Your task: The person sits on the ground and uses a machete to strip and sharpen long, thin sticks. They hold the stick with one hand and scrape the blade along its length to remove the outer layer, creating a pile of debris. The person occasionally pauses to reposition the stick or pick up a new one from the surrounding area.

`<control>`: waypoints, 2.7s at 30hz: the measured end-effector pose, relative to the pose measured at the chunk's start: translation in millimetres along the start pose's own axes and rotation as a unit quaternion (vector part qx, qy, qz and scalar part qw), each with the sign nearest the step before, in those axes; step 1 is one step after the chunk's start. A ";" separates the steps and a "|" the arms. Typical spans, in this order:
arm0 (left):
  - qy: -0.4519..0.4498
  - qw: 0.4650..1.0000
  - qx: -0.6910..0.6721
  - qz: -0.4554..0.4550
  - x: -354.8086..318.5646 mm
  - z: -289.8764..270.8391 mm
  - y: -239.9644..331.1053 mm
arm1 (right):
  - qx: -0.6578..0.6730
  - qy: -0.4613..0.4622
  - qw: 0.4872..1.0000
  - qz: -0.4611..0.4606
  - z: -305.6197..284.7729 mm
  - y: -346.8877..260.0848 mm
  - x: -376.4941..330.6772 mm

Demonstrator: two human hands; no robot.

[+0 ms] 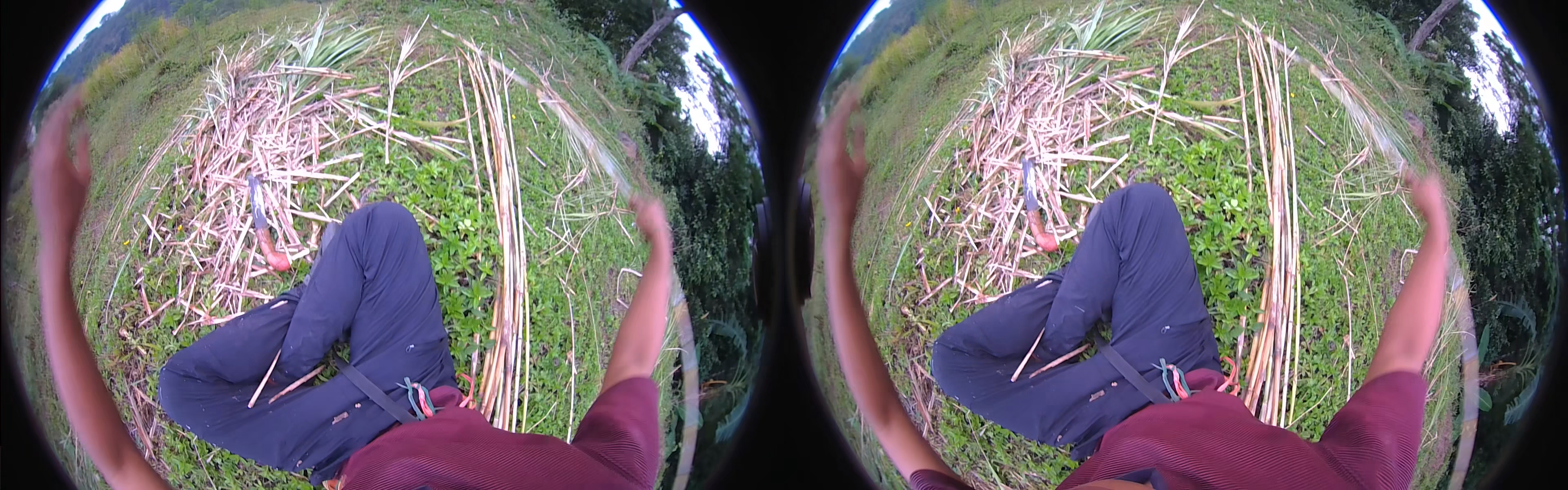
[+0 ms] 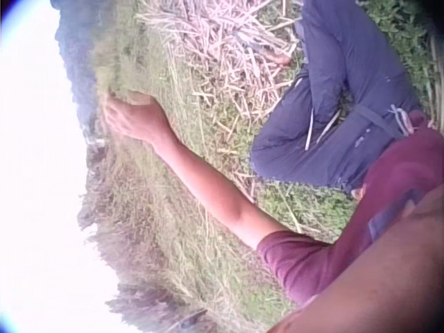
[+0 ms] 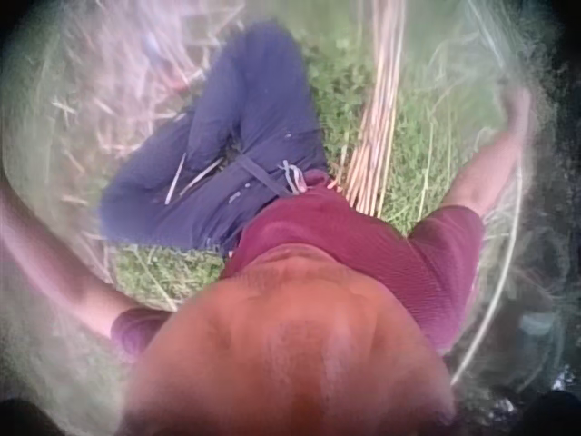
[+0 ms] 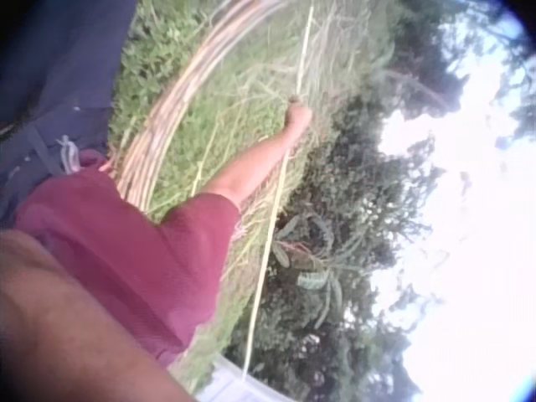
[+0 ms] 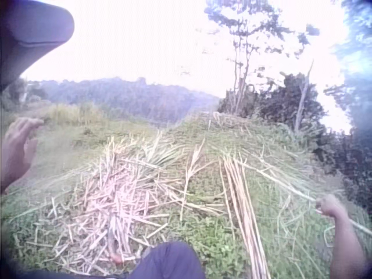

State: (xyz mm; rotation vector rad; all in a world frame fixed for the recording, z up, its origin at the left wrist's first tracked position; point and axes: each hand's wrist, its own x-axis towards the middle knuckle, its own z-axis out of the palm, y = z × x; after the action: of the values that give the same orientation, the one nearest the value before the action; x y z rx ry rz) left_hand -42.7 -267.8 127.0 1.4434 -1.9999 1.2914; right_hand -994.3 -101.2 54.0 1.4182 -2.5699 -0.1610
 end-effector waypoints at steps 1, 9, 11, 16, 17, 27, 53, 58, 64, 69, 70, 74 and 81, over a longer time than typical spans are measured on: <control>-0.065 0.996 -0.056 -0.038 -41.3 24.7 39.9 | -0.037 -0.013 0.999 0.027 74.2 48.4 -39.6; -0.473 0.841 -0.177 -0.194 -286.8 124.1 118.4 | 0.583 -0.281 0.656 0.389 134.3 -193.4 -297.6; -0.504 0.826 -0.180 -0.176 -301.7 125.0 128.3 | 0.606 -0.266 0.652 0.370 89.1 -230.2 -290.1; -0.479 0.805 -0.222 -0.271 -309.3 140.7 114.7 | 0.547 -0.222 0.730 0.344 113.0 -245.3 -305.3; -0.478 0.796 -0.229 -0.294 -308.5 142.3 115.9 | 0.490 -0.211 0.759 0.375 112.2 -249.1 -317.9; -0.545 0.735 -0.301 -0.269 -324.2 151.3 131.0 | 0.198 -0.163 0.943 0.213 166.3 -185.9 -481.8; -0.615 0.706 -0.296 -0.189 -310.9 139.2 145.0 | 0.243 -0.261 0.884 0.303 267.5 -229.0 -114.2; -0.593 0.726 -0.305 -0.168 -308.8 146.4 148.1 | 0.263 -0.258 0.892 0.262 273.5 -226.1 -112.8; -0.562 0.745 -0.304 -0.190 -295.5 131.1 146.6 | 0.159 -0.238 0.923 0.256 221.2 -284.8 -115.9; -0.617 0.697 -0.303 -0.201 -300.4 131.6 148.2 | 0.135 -0.182 0.941 0.252 253.2 -317.8 -47.3; -0.618 0.694 -0.299 -0.216 -306.5 129.2 141.3 | 0.112 -0.171 0.941 0.270 262.3 -329.2 -37.1; -0.609 0.708 -0.276 -0.227 -294.8 111.4 148.0 | 0.088 -0.248 0.913 0.311 273.7 -313.1 -11.4; -0.589 0.704 -0.302 -0.260 -303.6 123.7 142.9 | 0.196 -0.281 0.911 0.227 286.6 -275.4 6.5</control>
State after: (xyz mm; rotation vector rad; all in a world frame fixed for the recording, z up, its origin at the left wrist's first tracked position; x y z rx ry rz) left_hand -16.1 -191.5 -221.4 2.4079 -1.9311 -0.7592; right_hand -836.0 -254.2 -277.0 0.9083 -3.4988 0.0334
